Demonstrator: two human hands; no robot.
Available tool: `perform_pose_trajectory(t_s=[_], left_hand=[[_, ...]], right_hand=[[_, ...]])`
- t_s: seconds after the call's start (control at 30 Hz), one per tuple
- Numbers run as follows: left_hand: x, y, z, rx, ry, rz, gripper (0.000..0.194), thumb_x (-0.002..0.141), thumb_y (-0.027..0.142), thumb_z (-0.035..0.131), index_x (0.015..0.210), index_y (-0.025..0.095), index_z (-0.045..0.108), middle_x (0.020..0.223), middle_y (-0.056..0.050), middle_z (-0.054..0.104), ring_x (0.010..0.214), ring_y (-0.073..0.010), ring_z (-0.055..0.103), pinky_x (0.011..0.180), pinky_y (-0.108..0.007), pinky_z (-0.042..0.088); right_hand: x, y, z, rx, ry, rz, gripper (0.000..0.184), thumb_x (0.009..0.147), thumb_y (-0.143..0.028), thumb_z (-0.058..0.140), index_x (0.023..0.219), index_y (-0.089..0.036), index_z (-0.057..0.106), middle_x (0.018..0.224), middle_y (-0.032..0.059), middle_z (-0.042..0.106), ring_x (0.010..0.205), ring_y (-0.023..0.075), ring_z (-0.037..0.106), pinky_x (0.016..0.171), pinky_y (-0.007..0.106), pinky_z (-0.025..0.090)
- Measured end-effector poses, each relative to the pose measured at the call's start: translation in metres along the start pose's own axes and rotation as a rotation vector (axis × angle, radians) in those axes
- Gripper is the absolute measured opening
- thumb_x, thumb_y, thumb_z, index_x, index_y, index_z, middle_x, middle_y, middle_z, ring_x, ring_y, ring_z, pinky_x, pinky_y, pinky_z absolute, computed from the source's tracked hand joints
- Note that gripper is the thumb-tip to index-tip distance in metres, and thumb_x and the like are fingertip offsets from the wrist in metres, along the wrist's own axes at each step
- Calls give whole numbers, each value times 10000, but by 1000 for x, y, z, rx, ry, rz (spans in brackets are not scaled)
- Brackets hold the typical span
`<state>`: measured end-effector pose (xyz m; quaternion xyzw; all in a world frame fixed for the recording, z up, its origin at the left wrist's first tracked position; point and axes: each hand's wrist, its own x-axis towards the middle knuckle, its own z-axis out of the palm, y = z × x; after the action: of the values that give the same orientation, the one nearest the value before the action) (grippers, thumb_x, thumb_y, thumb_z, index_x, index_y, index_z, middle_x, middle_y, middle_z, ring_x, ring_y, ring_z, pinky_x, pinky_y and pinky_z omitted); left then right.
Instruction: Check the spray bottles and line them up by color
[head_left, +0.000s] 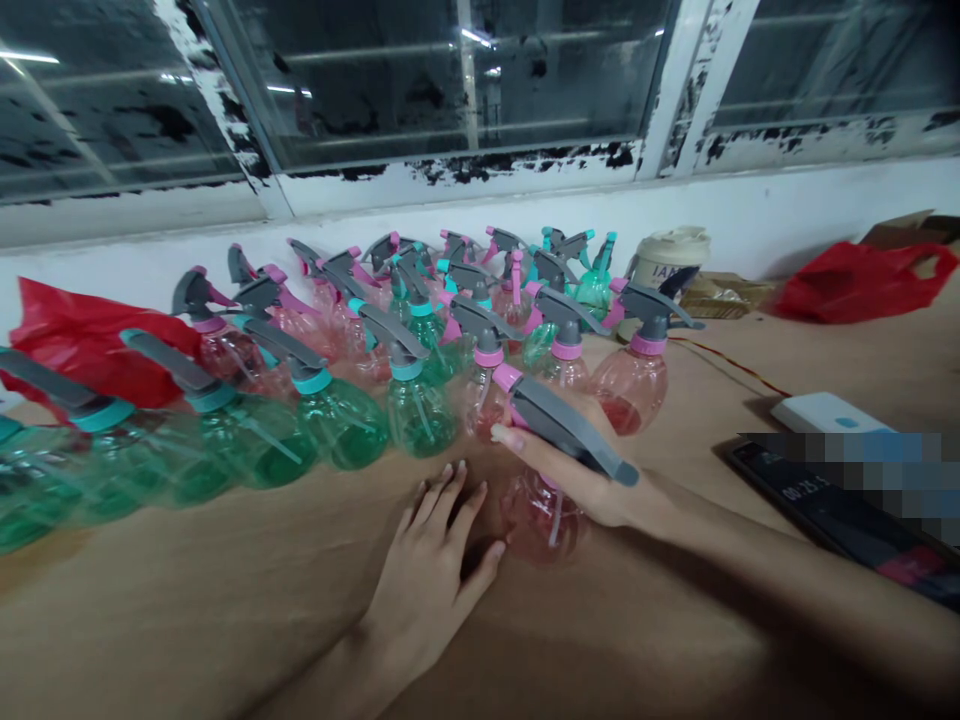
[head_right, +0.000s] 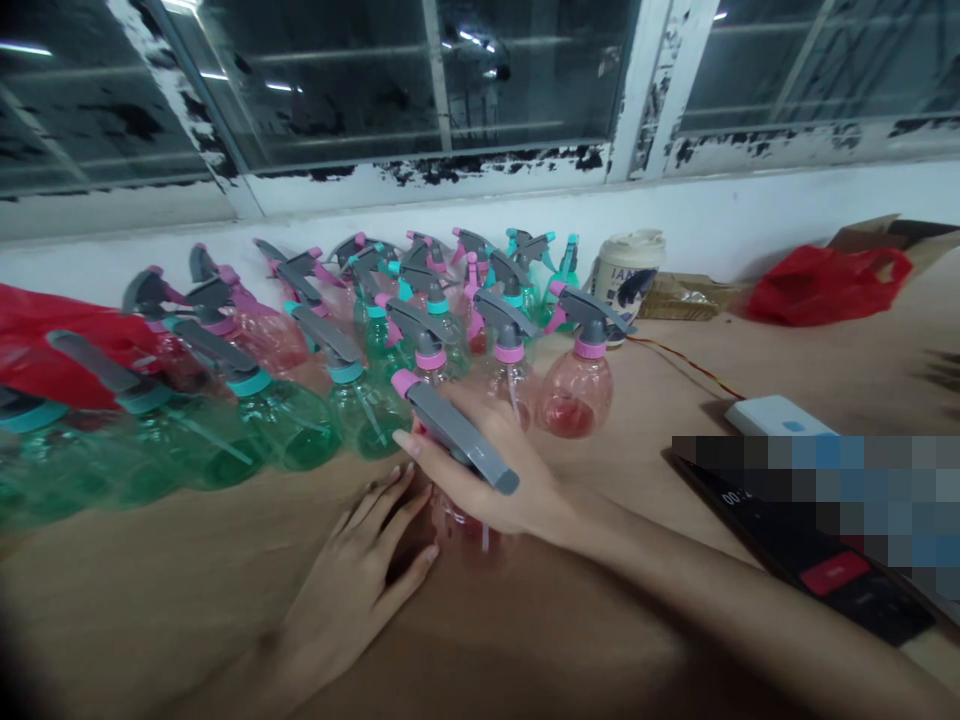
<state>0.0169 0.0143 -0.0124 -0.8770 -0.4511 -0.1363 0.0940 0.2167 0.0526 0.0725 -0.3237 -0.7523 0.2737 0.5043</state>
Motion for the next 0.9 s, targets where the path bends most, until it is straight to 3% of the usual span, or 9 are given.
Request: perform_pose_trajectory(t_s=[0.13,0.23,0.4,0.5,0.63,0.7,0.83,0.9], left_hand=[[0,0,-1,-4,-3,3,469,939,399,448,1317,124,482,1405,-159,446,1303,-302,393,1021,-508,372],[1,0,-2,-3,-4,0,462,933,396,458,1307,127,491,1405,-156,447,1293,-306,405,1019,-513,372],[2,1,-1,-5,-21,-11,469,925,393,471,1301,114,499,1392,-166,459,1271,-322,427,1002,-524,384],[1,1,-1,-10,-22,-16,465,933,394,453,1301,114,499,1382,-166,468,1266,-322,430,994,-524,391],[2,0,0,-17,-17,-17,449,929,402,458,1268,117,527,1348,-165,503,1260,-323,439,984,-513,404],[2,0,0,-12,-14,-11,450,924,395,471,1269,111,525,1359,-175,490,1258,-329,441,980,-518,406],[2,0,0,-2,4,-2,446,924,384,477,1279,118,518,1383,-176,466,1258,-329,443,980,-516,404],[1,-1,2,-6,16,0,455,927,383,472,1290,112,507,1373,-178,477,1264,-328,438,987,-514,399]], right_hand=[[-1,-2,-2,0,-31,-15,159,844,-260,576,708,-220,503,685,-45,524,639,104,516,611,273,406],[-4,0,-1,23,-9,5,95,818,-307,623,828,-220,585,745,-37,575,658,107,537,623,268,426],[-5,4,0,2,-8,45,246,763,-410,672,918,-221,643,767,-22,620,616,119,542,594,274,442],[-8,7,0,-3,-7,44,246,731,-412,702,874,-221,639,689,-37,571,622,126,526,588,271,428],[-15,10,0,38,-24,146,235,720,-387,712,841,-217,603,553,-85,411,496,93,385,449,240,323],[-19,10,-2,28,-44,178,257,706,-378,727,840,-212,584,539,-92,402,480,88,369,433,236,308],[-27,7,-5,-102,-34,184,320,674,-392,757,883,-209,598,579,-71,485,539,119,459,498,259,387],[-32,4,-7,-137,-26,175,311,673,-400,759,872,-211,613,662,-38,578,638,152,541,605,290,459]])
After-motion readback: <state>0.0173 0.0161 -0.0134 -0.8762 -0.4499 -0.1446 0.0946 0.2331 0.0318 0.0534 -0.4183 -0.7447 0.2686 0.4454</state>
